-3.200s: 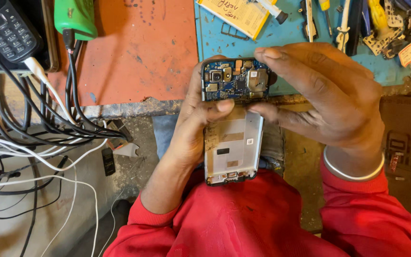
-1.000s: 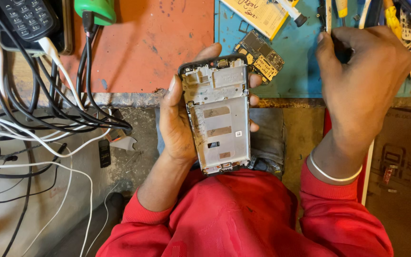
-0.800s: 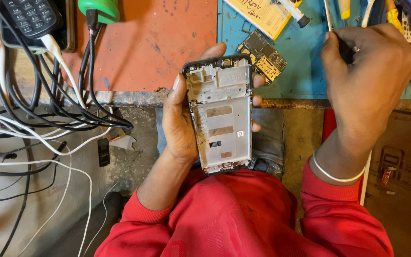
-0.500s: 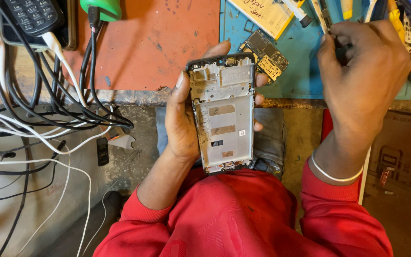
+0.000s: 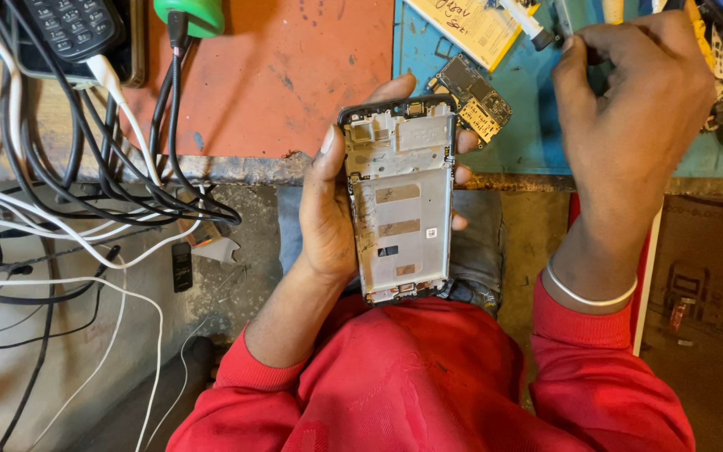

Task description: The person cleans a phone motherboard with a brush, pries at the board with a spudger, then places the motherboard into the phone housing and presses it into place, working over a cluttered repair bench.

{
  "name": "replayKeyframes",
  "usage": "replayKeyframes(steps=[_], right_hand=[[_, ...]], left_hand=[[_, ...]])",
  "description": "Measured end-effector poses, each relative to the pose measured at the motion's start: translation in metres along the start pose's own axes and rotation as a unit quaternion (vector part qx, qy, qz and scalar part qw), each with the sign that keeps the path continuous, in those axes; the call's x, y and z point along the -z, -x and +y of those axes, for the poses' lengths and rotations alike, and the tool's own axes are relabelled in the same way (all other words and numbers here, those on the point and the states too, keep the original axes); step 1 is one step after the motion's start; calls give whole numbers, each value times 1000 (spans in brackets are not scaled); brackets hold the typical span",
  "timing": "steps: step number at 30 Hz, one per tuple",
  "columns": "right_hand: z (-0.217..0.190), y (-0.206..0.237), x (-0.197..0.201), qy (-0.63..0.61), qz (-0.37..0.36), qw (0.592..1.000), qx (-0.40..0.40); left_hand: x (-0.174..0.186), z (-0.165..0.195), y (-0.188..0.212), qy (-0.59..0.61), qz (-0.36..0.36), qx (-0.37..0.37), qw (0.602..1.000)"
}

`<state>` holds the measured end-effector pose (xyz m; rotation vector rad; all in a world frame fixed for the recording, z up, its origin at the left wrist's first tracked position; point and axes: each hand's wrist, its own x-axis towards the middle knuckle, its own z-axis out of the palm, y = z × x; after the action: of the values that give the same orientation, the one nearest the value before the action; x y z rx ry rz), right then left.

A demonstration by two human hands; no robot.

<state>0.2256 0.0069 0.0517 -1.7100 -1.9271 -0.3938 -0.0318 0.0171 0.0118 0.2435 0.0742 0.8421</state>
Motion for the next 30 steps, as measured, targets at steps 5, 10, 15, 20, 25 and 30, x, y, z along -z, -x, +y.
replayKeyframes(steps=[5,10,15,20,25,30], right_hand=[[9,4,-13,-114,49,990,-65],[8,8,-17,-203,69,974,-68],[-8,10,-15,-339,146,918,-146],[-49,20,-8,-503,175,838,-119],[-79,17,-5,-536,76,833,-115],[-82,0,-5,-523,35,850,-59]], left_hand=[[1,1,0,-7,-4,3,1000],[0,-1,0,24,-5,7,1000],[-2,0,0,-3,0,-1,1000],[-4,1,0,-5,8,5,1000],[-7,1,1,-49,18,-10,999],[-9,1,1,-70,40,-10,997]])
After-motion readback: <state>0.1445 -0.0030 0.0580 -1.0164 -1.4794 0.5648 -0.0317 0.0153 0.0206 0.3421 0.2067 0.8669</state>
